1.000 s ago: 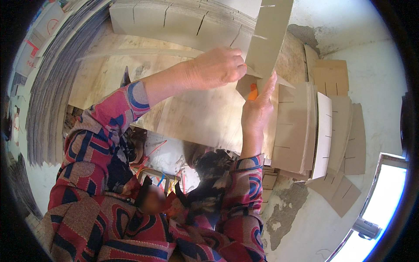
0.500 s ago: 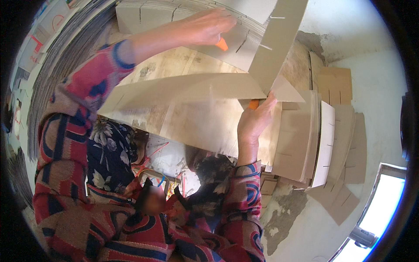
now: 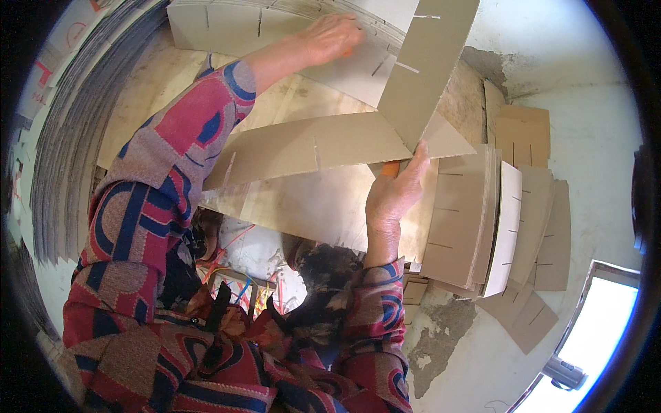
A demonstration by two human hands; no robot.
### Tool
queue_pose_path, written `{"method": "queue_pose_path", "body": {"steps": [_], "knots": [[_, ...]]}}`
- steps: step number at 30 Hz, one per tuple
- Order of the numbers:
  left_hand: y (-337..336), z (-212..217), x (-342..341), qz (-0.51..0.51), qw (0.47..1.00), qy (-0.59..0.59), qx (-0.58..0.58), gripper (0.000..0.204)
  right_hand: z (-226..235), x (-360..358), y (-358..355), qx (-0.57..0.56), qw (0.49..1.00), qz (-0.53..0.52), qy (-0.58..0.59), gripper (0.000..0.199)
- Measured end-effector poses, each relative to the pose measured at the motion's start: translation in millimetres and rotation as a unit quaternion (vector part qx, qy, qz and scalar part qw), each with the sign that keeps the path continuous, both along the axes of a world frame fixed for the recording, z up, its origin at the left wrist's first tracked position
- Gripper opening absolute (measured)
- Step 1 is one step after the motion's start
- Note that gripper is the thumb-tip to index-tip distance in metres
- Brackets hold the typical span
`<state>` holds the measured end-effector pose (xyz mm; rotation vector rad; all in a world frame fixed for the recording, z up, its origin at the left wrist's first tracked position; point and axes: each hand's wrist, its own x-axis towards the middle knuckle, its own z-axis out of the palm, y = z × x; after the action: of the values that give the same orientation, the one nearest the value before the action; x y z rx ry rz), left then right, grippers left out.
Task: The person is sitting on the floor assembling a cardboard structure. They repeatedly fold and interlock pre-cut cardboard pieces to form a grid-like box or tray, handling the pieces one at a time.
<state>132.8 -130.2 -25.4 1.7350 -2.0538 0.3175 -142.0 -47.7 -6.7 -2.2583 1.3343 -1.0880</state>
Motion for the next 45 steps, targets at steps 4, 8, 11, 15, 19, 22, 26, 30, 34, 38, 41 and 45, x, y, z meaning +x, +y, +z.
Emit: {"method": "queue_pose_path", "body": {"steps": [4,8,11,15,19,22,26,30,34,38,41,45], "knots": [[6.1,4.4,-8.1,-0.017,0.997,0.074,0.007,0.011,-0.5,-2.3,-1.8,0.027,0.999,0.019,-0.010,0.050],[8.6,14.7,-20.0,-0.028,0.995,0.077,0.047,0.010,4.8,-3.1,1.5,0.046,0.999,0.020,0.001,0.053],[10.9,16.3,-25.2,-0.048,0.996,0.078,-0.019,0.008,9.3,-3.4,3.0,0.040,0.999,0.022,0.000,0.055],[13.7,19.0,-31.2,-0.043,0.996,0.057,-0.062,0.005,14.2,-6.3,5.4,0.028,0.999,0.020,0.017,0.058],[19.2,30.2,-35.5,-0.056,0.997,0.051,-0.009,0.004,14.2,-11.5,6.7,0.049,0.998,0.033,0.022,0.063],[21.8,35.1,-40.8,-0.047,0.998,0.050,0.014,0.003,14.5,-15.8,7.3,0.040,0.998,0.043,0.014,0.064],[24.5,34.3,-44.6,-0.064,0.996,0.057,-0.037,0.004,15.5,-20.1,10.5,0.050,0.998,0.042,0.008,0.064],[25.3,37.8,-47.8,-0.078,0.993,0.062,-0.060,0.004,16.8,-22.3,10.9,-0.070,0.995,0.058,0.033,0.076],[32.1,49.2,-65.1,-0.124,0.986,0.078,-0.080,0.006,10.1,-28.0,4.5,-0.049,0.996,0.055,0.041,0.073],[47.9,61.2,-82.1,-0.165,0.974,0.118,-0.098,0.010,2.3,-30.1,-1.9,0.018,0.992,0.027,0.120,0.072],[56.9,60.5,-81.2,-0.165,0.965,0.181,-0.093,0.016,-6.5,-32.7,-4.0,-0.004,0.993,0.030,0.115,0.073],[80.2,109.1,-65.7,-0.096,0.891,0.404,0.181,0.019,-6.6,-38.0,-2.7,-0.007,0.999,0.051,0.009,0.073]]}}
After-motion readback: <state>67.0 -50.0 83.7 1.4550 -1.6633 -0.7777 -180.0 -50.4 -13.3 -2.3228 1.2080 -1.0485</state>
